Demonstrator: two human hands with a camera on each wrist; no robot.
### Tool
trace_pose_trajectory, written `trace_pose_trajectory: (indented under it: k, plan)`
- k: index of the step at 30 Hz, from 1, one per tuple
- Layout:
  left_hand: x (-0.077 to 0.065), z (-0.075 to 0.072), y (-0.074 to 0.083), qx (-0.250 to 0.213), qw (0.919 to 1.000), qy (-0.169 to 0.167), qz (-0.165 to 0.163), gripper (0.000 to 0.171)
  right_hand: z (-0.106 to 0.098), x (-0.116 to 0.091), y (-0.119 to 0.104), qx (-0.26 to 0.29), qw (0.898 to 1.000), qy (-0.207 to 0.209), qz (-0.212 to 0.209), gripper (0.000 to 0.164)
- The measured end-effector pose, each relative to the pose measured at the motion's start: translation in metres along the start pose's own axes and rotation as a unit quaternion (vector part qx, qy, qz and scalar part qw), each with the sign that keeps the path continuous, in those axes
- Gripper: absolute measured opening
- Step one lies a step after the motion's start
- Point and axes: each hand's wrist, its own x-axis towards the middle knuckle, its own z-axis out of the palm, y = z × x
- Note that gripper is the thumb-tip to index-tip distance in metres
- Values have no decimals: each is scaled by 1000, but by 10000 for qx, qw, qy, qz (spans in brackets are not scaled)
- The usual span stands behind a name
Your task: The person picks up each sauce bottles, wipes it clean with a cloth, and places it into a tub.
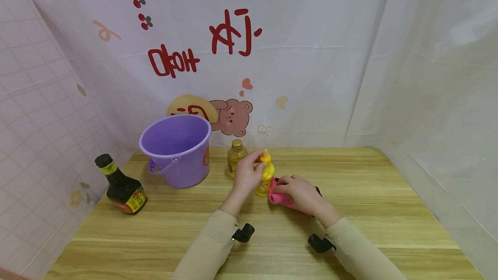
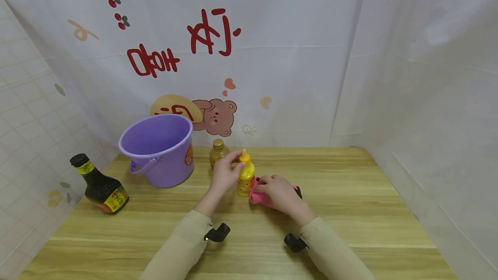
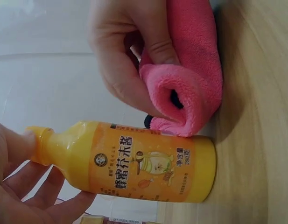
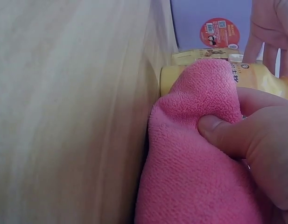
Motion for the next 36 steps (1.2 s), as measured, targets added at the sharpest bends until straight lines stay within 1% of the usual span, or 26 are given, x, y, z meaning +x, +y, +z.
trace_pose_trajectory:
  k: [3,6,8,13,15,18,21,25,28,31,36]
  plan:
    - [0,0,2,116,9999,47,-41,27,1,0,1,-47,9999,72,-61,21]
    - [0,1,6,379,9991,155,-148,31,2,-1,2,-21,9999,135,-69,21]
    - [0,3,8,639,9973,248,-257,36,1,-2,3,43,9999,157,-35,21]
    - [1,9,13,1365,9883,563,-377,45,-1,-4,6,125,9997,208,5,21]
    - [2,10,15,1571,9845,665,-416,46,-1,-5,7,160,9996,246,-9,22]
    - [4,13,16,1749,9804,738,-522,46,-2,-6,8,230,9994,276,4,22]
    - [6,13,17,1805,9788,736,-624,44,-3,-6,9,264,9992,295,45,23]
    - [6,13,17,1810,9786,762,-610,41,-6,-7,9,253,9990,350,64,24]
    - [7,13,15,1770,9794,813,-525,39,-8,-8,10,257,9988,423,72,25]
    - [8,13,12,1641,9817,847,-468,37,-12,-9,12,279,9983,486,151,29]
    - [9,9,9,1375,9868,808,-275,31,-26,-8,15,401,9968,663,188,35]
